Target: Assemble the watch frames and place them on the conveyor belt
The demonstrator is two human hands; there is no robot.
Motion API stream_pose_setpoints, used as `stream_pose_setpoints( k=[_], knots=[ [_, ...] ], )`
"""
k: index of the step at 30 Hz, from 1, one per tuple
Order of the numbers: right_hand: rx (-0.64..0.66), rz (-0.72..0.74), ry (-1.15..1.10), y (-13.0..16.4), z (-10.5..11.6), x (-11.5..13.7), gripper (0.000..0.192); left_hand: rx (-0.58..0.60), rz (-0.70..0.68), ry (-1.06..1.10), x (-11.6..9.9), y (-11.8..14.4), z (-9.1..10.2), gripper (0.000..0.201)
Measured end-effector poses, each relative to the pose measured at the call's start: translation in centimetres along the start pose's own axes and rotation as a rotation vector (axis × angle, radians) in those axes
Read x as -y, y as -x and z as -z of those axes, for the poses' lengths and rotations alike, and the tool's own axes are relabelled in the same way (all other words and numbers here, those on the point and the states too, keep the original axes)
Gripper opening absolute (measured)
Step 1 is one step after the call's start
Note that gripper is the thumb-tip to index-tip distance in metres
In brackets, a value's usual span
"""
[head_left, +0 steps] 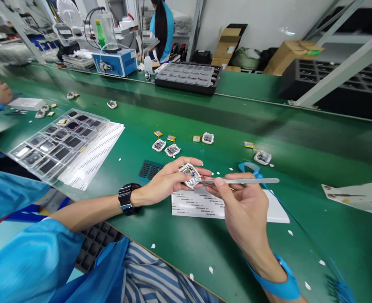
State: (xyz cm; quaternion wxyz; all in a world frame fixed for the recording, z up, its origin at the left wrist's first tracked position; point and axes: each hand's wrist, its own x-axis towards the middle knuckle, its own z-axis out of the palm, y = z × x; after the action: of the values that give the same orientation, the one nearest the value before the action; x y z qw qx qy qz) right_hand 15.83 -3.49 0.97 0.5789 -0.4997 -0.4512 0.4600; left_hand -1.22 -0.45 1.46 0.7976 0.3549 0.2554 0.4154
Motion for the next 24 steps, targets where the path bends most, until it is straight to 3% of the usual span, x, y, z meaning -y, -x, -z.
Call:
stream_pose_setpoints(
  k=[24],
  knots=[
    [-0.012,0.025,0.046,0.04,-0.29,0.1,0.046,-0.018,0.004,-0.054,0.06,0.17,0.08,0.029]
  ],
)
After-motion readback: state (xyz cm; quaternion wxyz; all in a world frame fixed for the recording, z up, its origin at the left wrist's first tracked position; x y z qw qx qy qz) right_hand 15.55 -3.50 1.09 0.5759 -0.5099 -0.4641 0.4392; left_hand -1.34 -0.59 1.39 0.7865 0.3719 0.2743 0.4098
